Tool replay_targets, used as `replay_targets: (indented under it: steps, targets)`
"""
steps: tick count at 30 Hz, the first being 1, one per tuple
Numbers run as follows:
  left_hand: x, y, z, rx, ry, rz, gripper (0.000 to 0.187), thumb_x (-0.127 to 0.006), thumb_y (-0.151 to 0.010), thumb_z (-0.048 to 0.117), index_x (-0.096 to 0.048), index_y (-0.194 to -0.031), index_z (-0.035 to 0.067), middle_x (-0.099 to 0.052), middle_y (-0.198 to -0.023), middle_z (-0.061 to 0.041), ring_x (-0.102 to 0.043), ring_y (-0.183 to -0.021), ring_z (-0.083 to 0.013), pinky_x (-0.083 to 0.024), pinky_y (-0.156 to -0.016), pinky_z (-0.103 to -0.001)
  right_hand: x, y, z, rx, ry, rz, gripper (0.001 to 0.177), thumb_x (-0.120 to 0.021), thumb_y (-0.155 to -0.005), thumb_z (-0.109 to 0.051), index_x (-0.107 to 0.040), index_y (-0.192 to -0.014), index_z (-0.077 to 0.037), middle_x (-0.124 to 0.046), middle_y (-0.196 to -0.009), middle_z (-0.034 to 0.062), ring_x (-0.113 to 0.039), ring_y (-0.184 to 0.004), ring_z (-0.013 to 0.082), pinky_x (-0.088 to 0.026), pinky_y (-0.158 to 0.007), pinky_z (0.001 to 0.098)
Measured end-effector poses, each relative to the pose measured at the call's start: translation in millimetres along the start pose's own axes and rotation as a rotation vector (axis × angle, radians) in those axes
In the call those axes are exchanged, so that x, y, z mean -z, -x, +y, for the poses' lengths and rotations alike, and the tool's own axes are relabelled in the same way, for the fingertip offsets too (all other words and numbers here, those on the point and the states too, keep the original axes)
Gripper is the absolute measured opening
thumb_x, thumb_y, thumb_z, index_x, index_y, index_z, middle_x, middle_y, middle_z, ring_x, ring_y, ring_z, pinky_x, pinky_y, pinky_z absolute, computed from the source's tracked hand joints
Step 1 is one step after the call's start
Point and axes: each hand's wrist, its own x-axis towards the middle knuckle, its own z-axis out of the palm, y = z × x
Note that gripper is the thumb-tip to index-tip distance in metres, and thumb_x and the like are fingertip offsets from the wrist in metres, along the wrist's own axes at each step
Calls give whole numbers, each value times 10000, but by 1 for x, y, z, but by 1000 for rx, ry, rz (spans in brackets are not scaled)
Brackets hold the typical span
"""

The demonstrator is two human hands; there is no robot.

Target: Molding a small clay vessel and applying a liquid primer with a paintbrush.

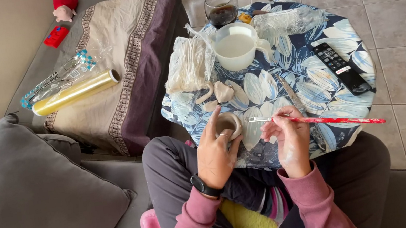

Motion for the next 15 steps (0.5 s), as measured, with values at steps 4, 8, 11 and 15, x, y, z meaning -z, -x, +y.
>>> replay_targets:
  steps: [4,8,11,15]
  targets:
    - [15,-15,-4,-79,46,-85,143,-848,-789,155,-776,-848,46,-540,-1497,-176,-660,-1146,-454,-570,-949,-496,-2,1,-5,-8,-16,13,85,-571,-961,-135,-533,-974,-59,-686,-678,228,-700,-530,235,-542,-457,285]
    - [23,-24,-15,-215,170,-162,132,-841,-811,159,-795,-883,58,-549,-1505,-152,-655,-1196,-431,-560,-1009,-486,-5,3,-11,29,-69,60,89,-569,-967,-133,-528,-1005,-63,-666,-678,227,-673,-515,237,-516,-452,281]
    - [28,-31,-23,-262,366,-192,145,-827,-846,177,-800,-925,58,-547,-1503,-183,-630,-1273,-441,-527,-1065,-507,-2,4,-9,67,-94,77,93,-575,-963,-122,-530,-1014,-59,-657,-681,241,-661,-508,245,-505,-457,280]
    - [0,-31,-49,-330,543,-223,209,-793,-902,237,-765,-1054,97,-472,-1569,-165,-549,-1388,-433,-465,-1146,-528,1,7,-6,136,-89,78,133,-575,-967,-109,-535,-1063,-25,-649,-729,264,-663,-567,247,-508,-502,282]
